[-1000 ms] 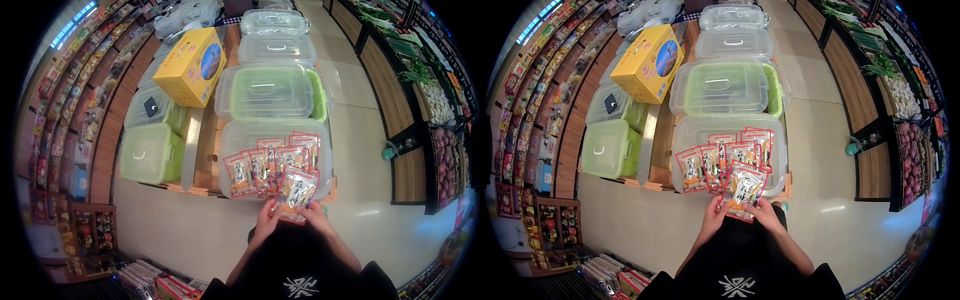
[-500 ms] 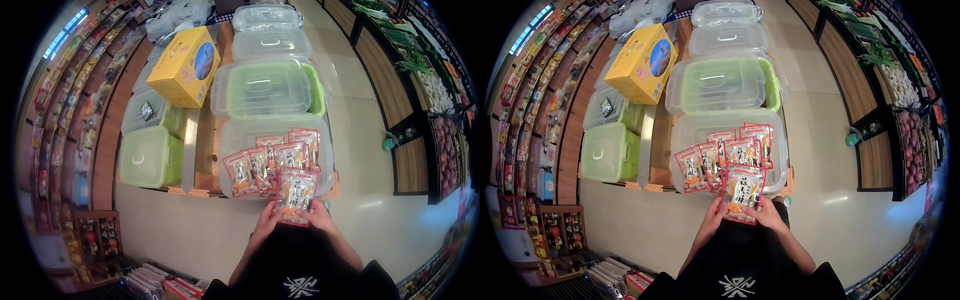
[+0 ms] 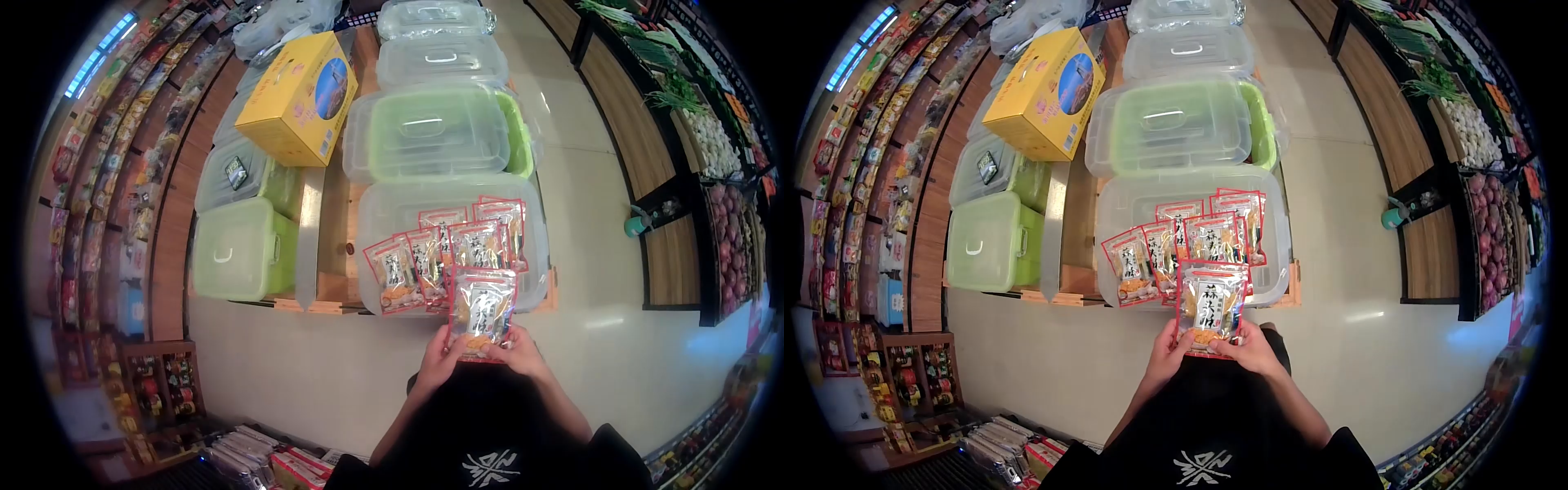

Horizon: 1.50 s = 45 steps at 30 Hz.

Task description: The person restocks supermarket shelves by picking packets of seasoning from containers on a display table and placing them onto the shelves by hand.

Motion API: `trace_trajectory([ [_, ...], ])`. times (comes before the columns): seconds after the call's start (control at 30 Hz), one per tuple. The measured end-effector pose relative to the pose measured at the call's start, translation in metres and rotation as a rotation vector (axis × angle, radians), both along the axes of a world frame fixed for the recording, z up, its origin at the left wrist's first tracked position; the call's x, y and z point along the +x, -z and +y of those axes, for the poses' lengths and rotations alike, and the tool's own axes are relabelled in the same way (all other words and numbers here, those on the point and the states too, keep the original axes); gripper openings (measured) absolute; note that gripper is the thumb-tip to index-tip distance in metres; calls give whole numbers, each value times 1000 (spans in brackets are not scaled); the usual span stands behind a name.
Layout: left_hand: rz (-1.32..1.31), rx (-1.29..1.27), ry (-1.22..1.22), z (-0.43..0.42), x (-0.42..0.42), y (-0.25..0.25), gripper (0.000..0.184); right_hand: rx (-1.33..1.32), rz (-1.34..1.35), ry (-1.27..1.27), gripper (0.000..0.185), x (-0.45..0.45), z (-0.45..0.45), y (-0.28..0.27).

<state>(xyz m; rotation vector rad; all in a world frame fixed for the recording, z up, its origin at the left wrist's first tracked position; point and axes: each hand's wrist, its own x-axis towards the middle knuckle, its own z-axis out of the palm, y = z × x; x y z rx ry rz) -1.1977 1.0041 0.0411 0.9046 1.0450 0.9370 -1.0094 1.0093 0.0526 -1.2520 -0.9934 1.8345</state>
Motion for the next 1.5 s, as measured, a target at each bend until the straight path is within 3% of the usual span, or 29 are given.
trace_trajectory([
  [0.07,-32,-37,-10,-3,3,-4,30,-60,50,11,49,4,-1,-3],
  [0.13,-74,-65,-5,-7,10,-2,28,130,-6,66,58,6,-5,-12],
  [0.2,-115,-97,10,-11,16,2,26,146,-8,81,61,16,-13,-17],
  [0.37,-83,-104,240,-23,48,3,28,201,-24,198,66,49,-46,-24],
  [0.47,20,-32,313,-39,77,4,28,204,6,339,58,76,-80,-14],
  [0.53,26,25,373,-56,99,0,28,-70,-99,325,40,97,-111,-7],
  [0.7,114,115,609,-93,149,3,29,-39,-141,427,22,138,-192,4],
  [0.83,72,-68,715,-124,187,9,27,63,-168,569,17,163,-245,-11],
  [0.97,95,-73,848,-150,218,43,24,106,-143,614,21,190,-299,-14],
  [1.03,31,-94,902,-166,244,30,22,110,-117,739,23,195,-327,6],
  [1.1,135,39,997,-180,268,30,22,117,-102,852,25,203,-356,10],
  [1.2,109,50,1151,-208,304,15,23,253,-354,1107,28,213,-393,2],
  [1.23,234,66,1254,-215,312,24,25,173,-334,1155,29,214,-409,6],
  [1.3,105,55,1358,-236,331,32,26,101,-315,1242,31,219,-432,12],
  [1.37,188,4,1535,-240,342,56,26,-84,-81,1299,30,219,-451,15],
  [1.5,279,-56,1556,-266,376,16,33,-28,-196,1347,32,214,-477,26],
])
